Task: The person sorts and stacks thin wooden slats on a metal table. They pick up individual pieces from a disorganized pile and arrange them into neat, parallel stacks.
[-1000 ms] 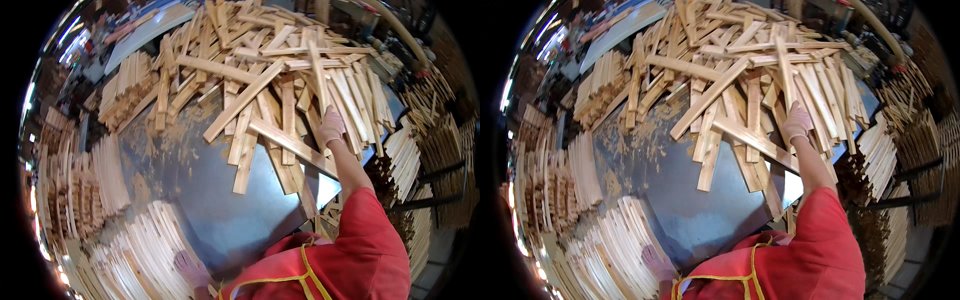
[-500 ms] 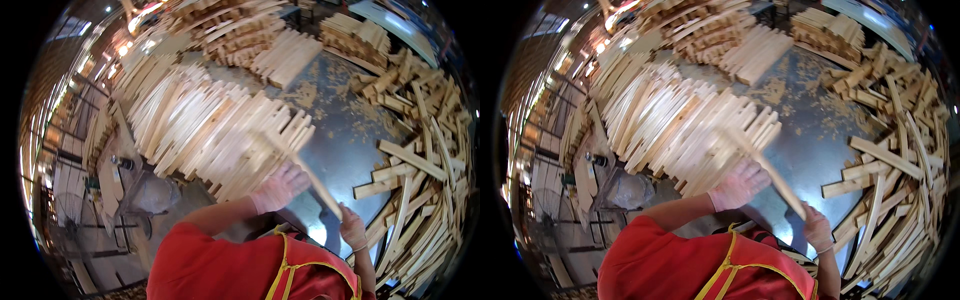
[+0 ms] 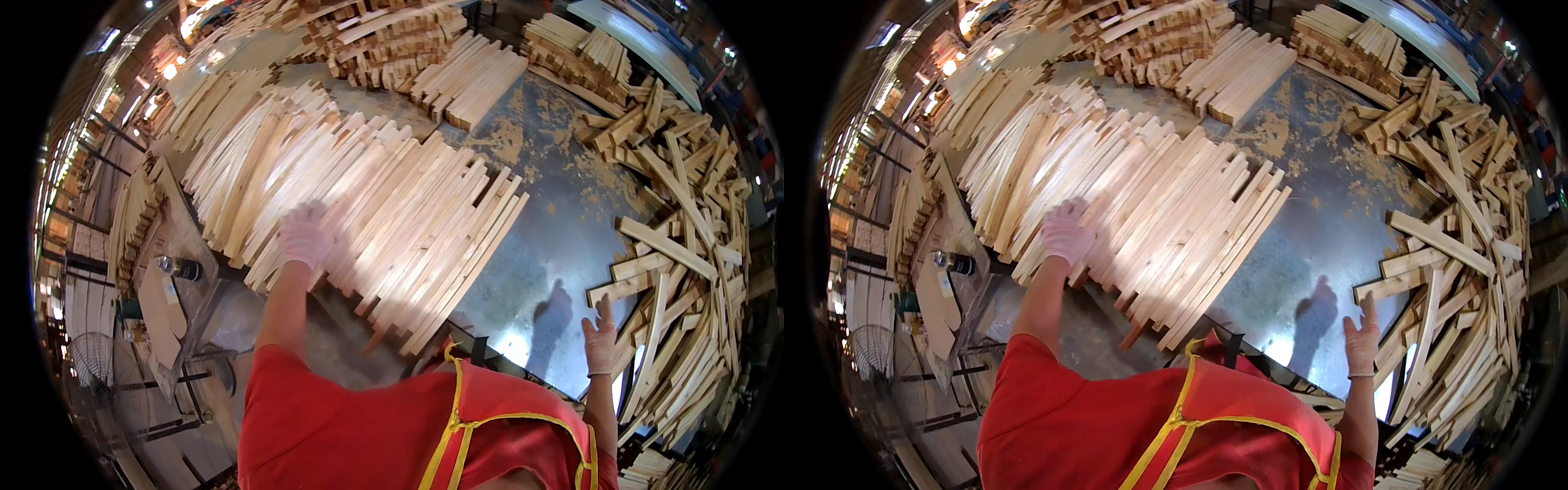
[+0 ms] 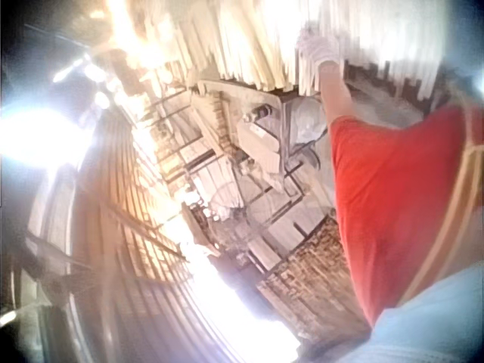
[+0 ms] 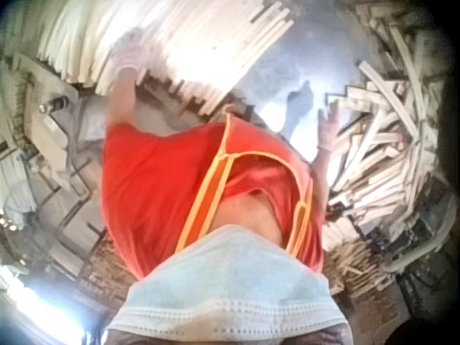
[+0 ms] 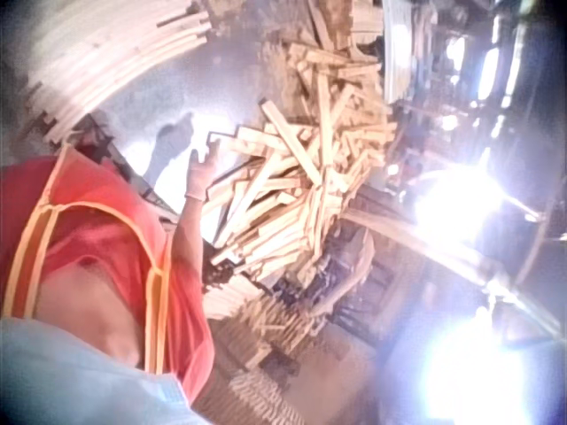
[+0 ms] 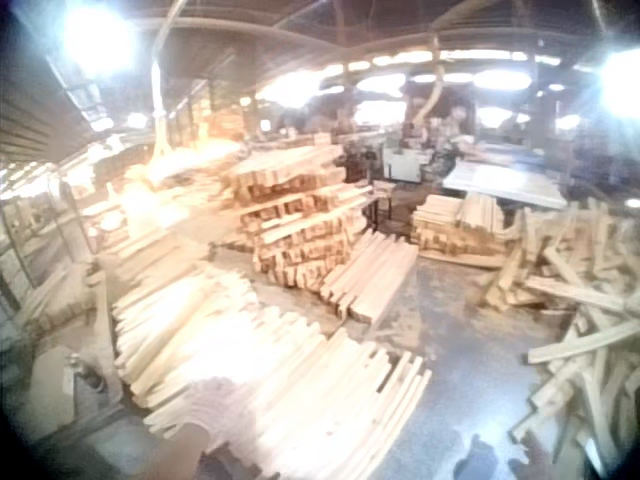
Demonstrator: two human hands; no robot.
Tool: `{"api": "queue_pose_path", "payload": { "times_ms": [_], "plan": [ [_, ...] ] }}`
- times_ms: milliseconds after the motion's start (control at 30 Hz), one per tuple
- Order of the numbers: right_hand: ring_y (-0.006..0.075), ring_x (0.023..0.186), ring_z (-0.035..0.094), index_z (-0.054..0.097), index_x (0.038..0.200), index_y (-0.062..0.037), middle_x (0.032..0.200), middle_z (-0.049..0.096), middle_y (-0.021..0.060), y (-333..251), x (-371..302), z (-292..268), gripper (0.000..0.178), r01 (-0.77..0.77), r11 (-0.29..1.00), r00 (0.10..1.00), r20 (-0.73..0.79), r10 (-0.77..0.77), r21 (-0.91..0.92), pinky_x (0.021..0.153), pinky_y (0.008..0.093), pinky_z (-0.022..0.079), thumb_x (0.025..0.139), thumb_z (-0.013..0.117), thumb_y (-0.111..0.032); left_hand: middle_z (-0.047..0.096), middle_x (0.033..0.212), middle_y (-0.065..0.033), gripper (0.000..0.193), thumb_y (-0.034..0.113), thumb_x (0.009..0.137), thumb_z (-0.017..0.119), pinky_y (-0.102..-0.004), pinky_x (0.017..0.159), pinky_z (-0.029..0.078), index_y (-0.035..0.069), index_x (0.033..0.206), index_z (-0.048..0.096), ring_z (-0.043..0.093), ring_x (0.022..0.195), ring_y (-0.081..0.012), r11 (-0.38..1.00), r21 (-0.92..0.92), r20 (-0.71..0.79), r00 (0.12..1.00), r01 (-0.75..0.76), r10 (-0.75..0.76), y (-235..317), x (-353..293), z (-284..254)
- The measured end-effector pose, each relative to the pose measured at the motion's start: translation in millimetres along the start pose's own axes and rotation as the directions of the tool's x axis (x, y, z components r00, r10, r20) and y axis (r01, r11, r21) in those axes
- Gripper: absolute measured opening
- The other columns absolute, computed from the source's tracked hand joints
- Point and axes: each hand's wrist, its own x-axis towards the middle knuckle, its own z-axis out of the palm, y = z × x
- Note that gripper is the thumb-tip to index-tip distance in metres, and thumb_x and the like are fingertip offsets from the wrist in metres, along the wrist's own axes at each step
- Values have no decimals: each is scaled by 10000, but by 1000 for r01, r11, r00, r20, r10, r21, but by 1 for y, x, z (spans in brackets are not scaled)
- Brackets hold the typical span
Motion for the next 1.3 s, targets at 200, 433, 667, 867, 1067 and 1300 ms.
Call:
{"api": "queue_pose_path", "payload": {
  "times_ms": [200,433,667,867,1067,1300],
  "plan": [
    [360,1453,514,421,1594,10,1554,542,240,103,-16,-131,792,-334,823,906,-399,145,-460,1204,401,402,871,721,-109,430,1643,-156,790,441,963,629,-563,1277,243,152,1652,375,374,1514,-388,959,74,-240,929,-273,283,84,-12,30],
    [373,1285,611,442,1488,-92,1356,641,173,98,27,-207,833,-595,435,799,-444,405,-675,1043,461,535,806,824,-380,433,1597,-179,895,469,873,749,-521,1296,209,60,1595,412,341,1513,-396,764,-145,-135,778,-628,614,291,-83,7],
    [408,1157,663,559,1463,-131,1191,681,213,90,40,-201,773,-335,726,940,-160,302,-601,953,508,551,770,846,-316,386,1614,-186,891,438,861,758,-543,1308,176,66,1590,405,299,1532,-407,849,-108,-134,854,-517,503,316,-77,22],
    [417,1168,628,539,1516,-166,1269,637,237,19,193,-269,857,-39,729,991,-122,-61,-683,1009,503,526,723,843,-281,390,1602,-184,895,354,812,806,-547,1306,191,86,1574,419,300,1531,-419,866,-85,-164,864,-492,475,322,-73,33],
    [398,1300,597,513,1523,-172,1427,602,210,-6,386,-311,849,-112,639,963,-243,-120,-761,1066,477,509,755,851,-304,388,1603,-199,903,298,784,811,-558,1303,200,85,1569,420,287,1542,-438,863,-93,-174,862,-496,476,320,-69,41],
    [389,1196,671,302,1620,-146,1352,648,208,51,400,-257,971,-145,436,989,-147,28,-888,973,484,548,829,830,-345,451,1524,-198,848,262,740,815,-608,1249,276,76,1494,476,368,1466,-466,833,-149,-245,836,-533,491,325,-71,27]
  ]
}}
